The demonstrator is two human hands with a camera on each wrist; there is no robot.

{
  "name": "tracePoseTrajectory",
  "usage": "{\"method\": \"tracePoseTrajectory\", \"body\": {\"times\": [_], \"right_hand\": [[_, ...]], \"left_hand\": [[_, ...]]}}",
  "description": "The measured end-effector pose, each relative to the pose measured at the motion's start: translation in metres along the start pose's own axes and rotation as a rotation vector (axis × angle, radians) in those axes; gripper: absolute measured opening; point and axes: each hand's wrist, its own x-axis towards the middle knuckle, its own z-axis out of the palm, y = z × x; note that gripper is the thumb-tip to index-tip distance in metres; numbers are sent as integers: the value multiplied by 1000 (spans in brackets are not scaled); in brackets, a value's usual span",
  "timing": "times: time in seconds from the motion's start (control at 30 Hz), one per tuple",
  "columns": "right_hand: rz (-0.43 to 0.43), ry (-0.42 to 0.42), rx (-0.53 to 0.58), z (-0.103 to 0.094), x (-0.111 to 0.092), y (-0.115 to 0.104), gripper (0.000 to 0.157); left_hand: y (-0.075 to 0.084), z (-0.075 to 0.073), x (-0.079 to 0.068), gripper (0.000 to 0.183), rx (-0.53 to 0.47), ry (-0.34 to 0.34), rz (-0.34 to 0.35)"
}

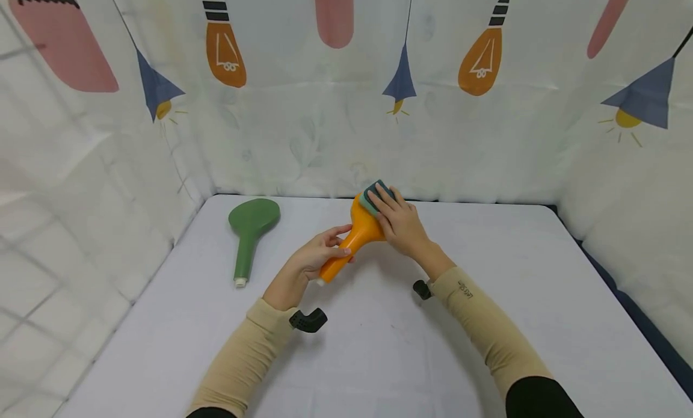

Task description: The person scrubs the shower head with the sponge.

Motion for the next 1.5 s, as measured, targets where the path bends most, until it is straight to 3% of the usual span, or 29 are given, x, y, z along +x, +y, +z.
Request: {"method": "tracePoseTrajectory", "body": {"times": [0.13, 0.23, 0.5, 0.67, 0.8, 0.93, 1.13, 1.23, 1.33, 1.5], "right_hand": [[111, 8, 48, -2, -8, 12, 48], [108, 22, 70, -1, -14, 16, 48], [-67, 75, 24, 7, -26, 2, 47], [-215, 96, -26, 9, -25, -14, 48], [-276, 112, -60, 7, -22, -17, 46], [-251, 136, -41, 4, -18, -9, 46], [-101, 220, 63, 5, -14, 11, 47], [-66, 246, 88, 8, -15, 15, 46], [-89, 265, 74, 12, -19, 9, 46], [-231, 222, 3, 18, -23, -15, 48]], "left_hand": [[3, -3, -4, 65, -13, 11, -15], [4, -7, -6, 66, -15, 28, -18], [5, -10, -5, 65, -14, 55, -9], [5, -7, -3, 64, -11, 58, -3], [5, -6, -4, 65, -17, 52, 6], [6, -8, -6, 65, -21, 49, 24], [7, -10, -9, 65, -23, 48, 17], [6, -10, -11, 65, -26, 50, 11], [6, -9, -12, 66, -30, 47, 13], [5, -7, -10, 65, -23, 34, 34]]}}
